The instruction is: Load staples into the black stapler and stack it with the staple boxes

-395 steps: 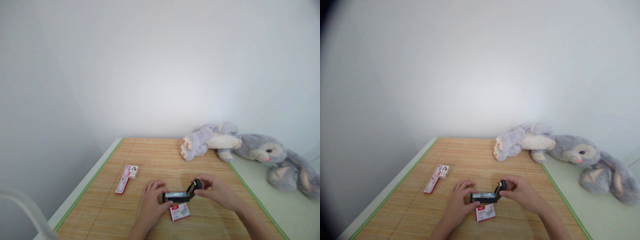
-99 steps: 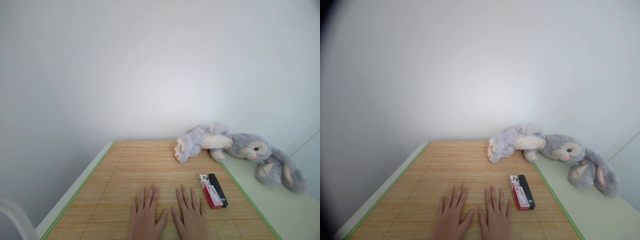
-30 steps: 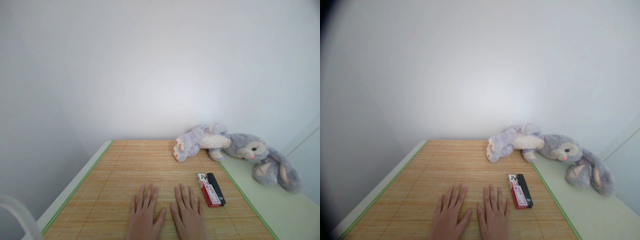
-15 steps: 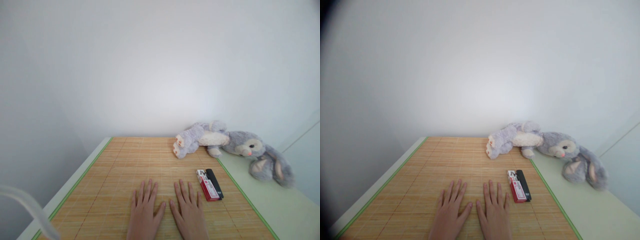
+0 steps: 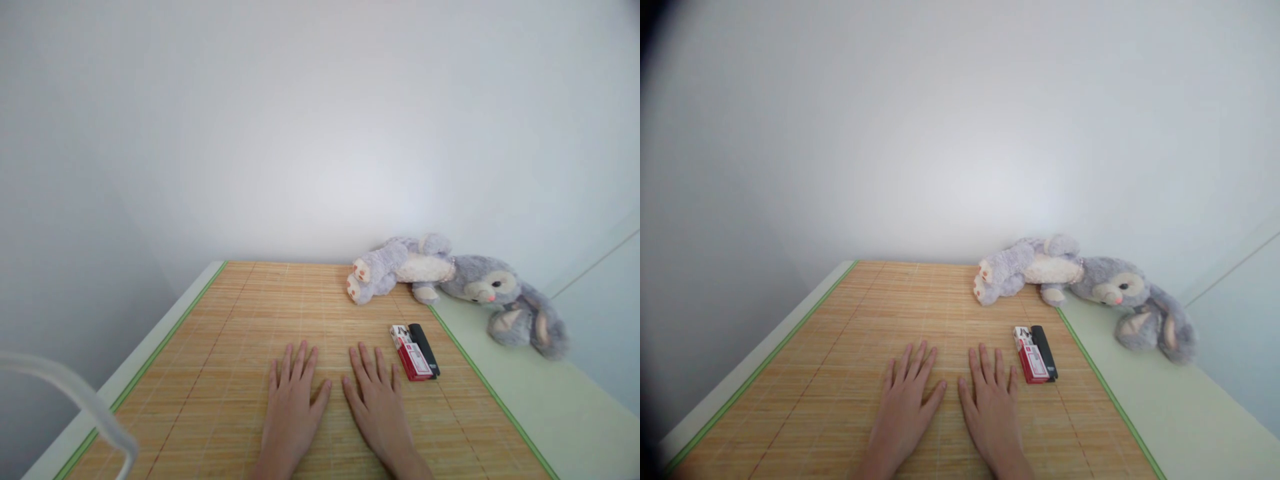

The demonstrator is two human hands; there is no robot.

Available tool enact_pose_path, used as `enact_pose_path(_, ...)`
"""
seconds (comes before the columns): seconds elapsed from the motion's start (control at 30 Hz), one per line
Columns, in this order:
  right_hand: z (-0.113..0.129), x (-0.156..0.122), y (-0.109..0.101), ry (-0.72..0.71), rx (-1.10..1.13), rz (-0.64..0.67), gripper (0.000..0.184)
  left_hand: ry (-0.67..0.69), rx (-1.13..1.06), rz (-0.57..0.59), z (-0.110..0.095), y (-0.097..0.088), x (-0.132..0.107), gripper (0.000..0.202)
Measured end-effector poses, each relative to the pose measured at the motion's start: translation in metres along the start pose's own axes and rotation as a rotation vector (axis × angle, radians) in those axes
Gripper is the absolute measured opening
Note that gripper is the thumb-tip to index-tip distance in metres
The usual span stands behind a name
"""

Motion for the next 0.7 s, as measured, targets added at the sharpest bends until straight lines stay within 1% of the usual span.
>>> enact_pose_path(0.43,-0.005,0.003,0.006,-0.010,0.035,-0.024,0.061,0.009,0.018,0.031,0.000,0.002,0.004,0.060)
enact_pose_path(0.6,-0.010,0.004,0.007,-0.021,0.107,-0.056,0.062,0.009,-0.002,0.028,-0.001,0.000,0.004,0.061)
enact_pose_path(0.7,-0.012,0.005,0.011,-0.028,0.194,-0.077,0.063,0.003,-0.037,0.018,-0.002,-0.001,0.006,0.060)
Point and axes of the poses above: each hand's wrist, its own x-axis towards the middle knuckle, its own y-axis out of the palm, z = x × y, the point moved 2 cm from there along x, towards the middle knuckle, and after that the axes turned 5 degrees about z, right-handed, at the moved point
